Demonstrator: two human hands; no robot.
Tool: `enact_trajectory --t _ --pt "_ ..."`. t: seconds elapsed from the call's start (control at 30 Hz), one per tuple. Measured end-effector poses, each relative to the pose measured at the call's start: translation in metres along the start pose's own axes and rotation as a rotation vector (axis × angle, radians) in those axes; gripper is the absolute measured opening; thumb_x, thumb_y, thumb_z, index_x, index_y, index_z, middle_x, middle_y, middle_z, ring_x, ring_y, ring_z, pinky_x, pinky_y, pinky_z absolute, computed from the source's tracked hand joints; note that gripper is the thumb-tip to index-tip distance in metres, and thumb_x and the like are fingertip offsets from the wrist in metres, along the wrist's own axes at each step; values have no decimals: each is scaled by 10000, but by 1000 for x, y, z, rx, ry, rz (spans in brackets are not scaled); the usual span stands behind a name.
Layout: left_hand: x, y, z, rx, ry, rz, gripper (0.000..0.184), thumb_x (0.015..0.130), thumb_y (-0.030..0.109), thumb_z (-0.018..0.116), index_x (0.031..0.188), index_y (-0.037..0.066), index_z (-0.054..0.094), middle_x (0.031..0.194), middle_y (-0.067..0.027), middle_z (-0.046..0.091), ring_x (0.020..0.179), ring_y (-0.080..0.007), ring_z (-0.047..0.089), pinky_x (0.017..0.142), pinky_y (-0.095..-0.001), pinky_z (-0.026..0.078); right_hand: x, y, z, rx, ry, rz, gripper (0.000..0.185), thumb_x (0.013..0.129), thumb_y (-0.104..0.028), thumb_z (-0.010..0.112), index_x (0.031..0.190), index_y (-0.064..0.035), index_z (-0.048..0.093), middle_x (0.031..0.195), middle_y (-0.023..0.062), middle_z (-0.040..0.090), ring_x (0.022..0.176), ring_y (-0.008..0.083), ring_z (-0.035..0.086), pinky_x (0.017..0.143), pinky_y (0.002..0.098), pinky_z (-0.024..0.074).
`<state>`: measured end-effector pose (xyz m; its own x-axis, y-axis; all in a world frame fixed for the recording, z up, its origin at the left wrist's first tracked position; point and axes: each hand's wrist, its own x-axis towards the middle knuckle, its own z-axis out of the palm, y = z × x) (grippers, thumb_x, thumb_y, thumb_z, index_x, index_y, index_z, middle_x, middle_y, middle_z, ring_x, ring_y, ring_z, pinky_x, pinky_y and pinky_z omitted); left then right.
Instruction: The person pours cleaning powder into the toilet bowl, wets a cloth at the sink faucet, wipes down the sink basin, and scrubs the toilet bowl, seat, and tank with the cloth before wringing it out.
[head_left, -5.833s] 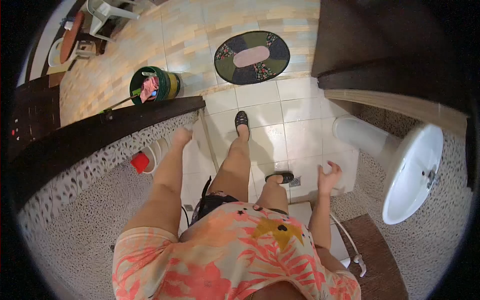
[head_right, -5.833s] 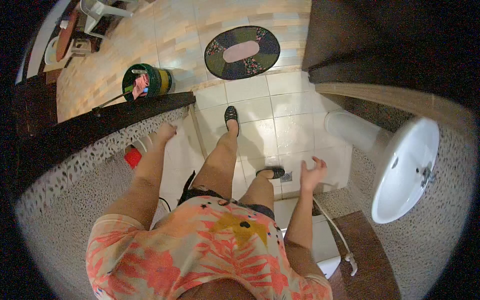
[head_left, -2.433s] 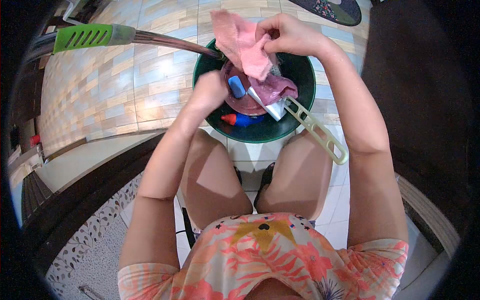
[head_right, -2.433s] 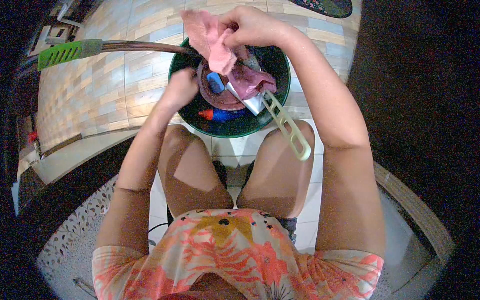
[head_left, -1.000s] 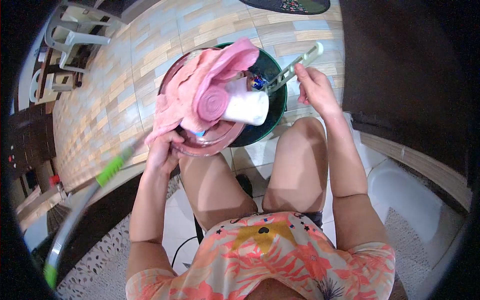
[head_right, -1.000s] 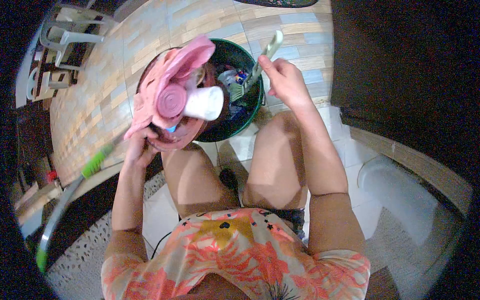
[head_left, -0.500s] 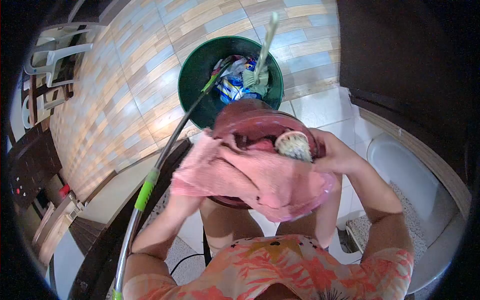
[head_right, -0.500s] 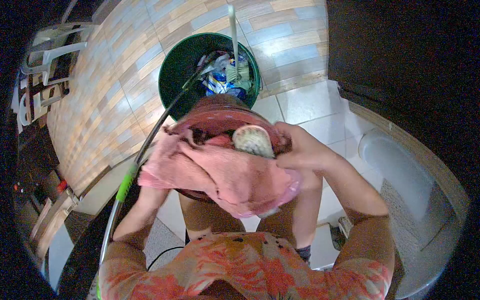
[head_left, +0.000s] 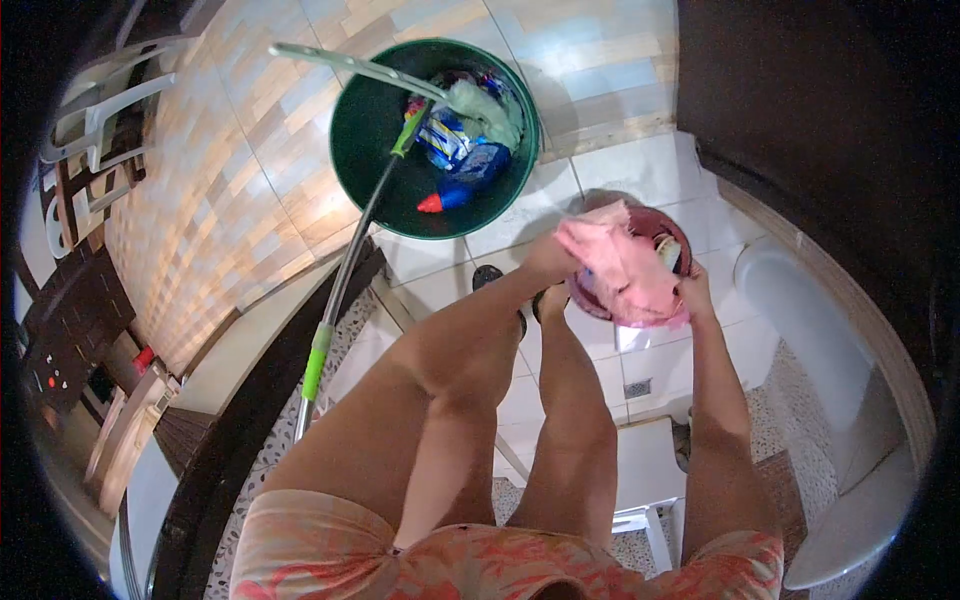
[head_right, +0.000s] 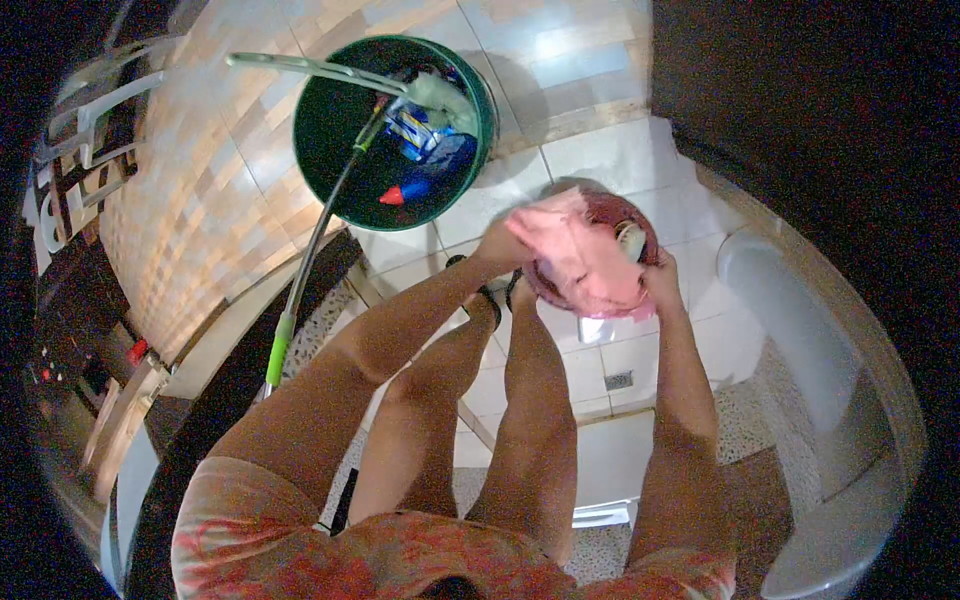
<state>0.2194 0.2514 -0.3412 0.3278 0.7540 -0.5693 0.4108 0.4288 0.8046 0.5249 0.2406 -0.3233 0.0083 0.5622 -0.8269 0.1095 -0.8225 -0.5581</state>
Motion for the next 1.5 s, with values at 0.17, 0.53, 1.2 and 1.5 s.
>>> enact_trajectory --t 0.17,0.53,1.2,1.5 --pt "36 4 30 -185 3 -129 393 704 214 679 1069 89 605 1007 -141 641 921 -272 622 824 -352 484 47 52 -30 94 149 76 242 737 9 510 948 -17 626 837 49 634 692 145 604 610 282 502" --pt "48 78 -148 -688 914 -175 141 833 89 529 858 -4 633 653 -51 569 475 -106 467 442 -236 383 -10 70 -114 218 706 69 313 777 -97 633 1079 -84 551 997 32 599 900 159 577 738 321 466" --pt "221 -97 -163 -1260 609 -246 296 890 274 456 1006 30 578 933 -133 602 804 -289 581 650 -467 471 -213 166 60 -164 408 275 146 773 -32 649 915 -36 615 856 66 644 787 137 617 661 289 525" --pt "224 -95 -178 -1045 614 -305 346 910 300 421 1048 15 561 991 -145 605 847 -307 591 689 -486 484 -200 158 58 -285 418 184 131 758 -41 666 880 -44 617 806 49 637 743 128 607 662 280 511"
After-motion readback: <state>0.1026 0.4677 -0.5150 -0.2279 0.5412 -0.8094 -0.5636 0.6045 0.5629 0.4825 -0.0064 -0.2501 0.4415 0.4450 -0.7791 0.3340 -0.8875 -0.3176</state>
